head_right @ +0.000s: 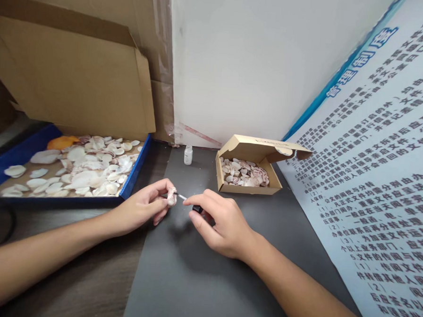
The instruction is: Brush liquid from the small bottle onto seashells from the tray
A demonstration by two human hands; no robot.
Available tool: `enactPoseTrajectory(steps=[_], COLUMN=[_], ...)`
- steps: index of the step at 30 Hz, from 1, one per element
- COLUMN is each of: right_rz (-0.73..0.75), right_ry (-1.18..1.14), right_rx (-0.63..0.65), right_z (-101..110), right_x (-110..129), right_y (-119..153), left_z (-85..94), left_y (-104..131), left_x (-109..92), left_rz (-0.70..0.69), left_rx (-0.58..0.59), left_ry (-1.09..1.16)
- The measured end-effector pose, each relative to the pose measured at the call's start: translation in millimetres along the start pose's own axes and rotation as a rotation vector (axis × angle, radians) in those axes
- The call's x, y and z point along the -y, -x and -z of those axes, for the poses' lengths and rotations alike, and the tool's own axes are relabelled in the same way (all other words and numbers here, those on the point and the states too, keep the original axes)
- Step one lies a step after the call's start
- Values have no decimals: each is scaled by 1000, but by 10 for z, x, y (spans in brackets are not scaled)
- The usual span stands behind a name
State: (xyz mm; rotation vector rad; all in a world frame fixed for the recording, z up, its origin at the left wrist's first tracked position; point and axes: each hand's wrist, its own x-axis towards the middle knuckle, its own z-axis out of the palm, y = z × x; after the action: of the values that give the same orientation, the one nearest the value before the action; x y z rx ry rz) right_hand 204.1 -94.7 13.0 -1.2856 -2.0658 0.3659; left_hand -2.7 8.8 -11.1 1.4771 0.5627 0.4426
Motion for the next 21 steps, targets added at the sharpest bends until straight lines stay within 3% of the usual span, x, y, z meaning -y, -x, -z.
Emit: enactPoseTrajectory(steps=[3, 7, 14, 21], right_rz=[14, -99, 73, 19], right_ry=[6, 124, 73, 114], right_rx=[39, 67, 109, 101], right_z=[7, 31, 34, 31], right_x=[8, 22, 34, 39], right_y=[-5, -19, -11, -17], left_z=[2, 6, 15, -2], left_y=[-3, 0, -2, 2], left_x=[9, 5, 8, -41], left_rz=[-4, -7, 1, 29], left_rx=[-1, -2, 18, -5], left_ry=[3, -3, 8, 5])
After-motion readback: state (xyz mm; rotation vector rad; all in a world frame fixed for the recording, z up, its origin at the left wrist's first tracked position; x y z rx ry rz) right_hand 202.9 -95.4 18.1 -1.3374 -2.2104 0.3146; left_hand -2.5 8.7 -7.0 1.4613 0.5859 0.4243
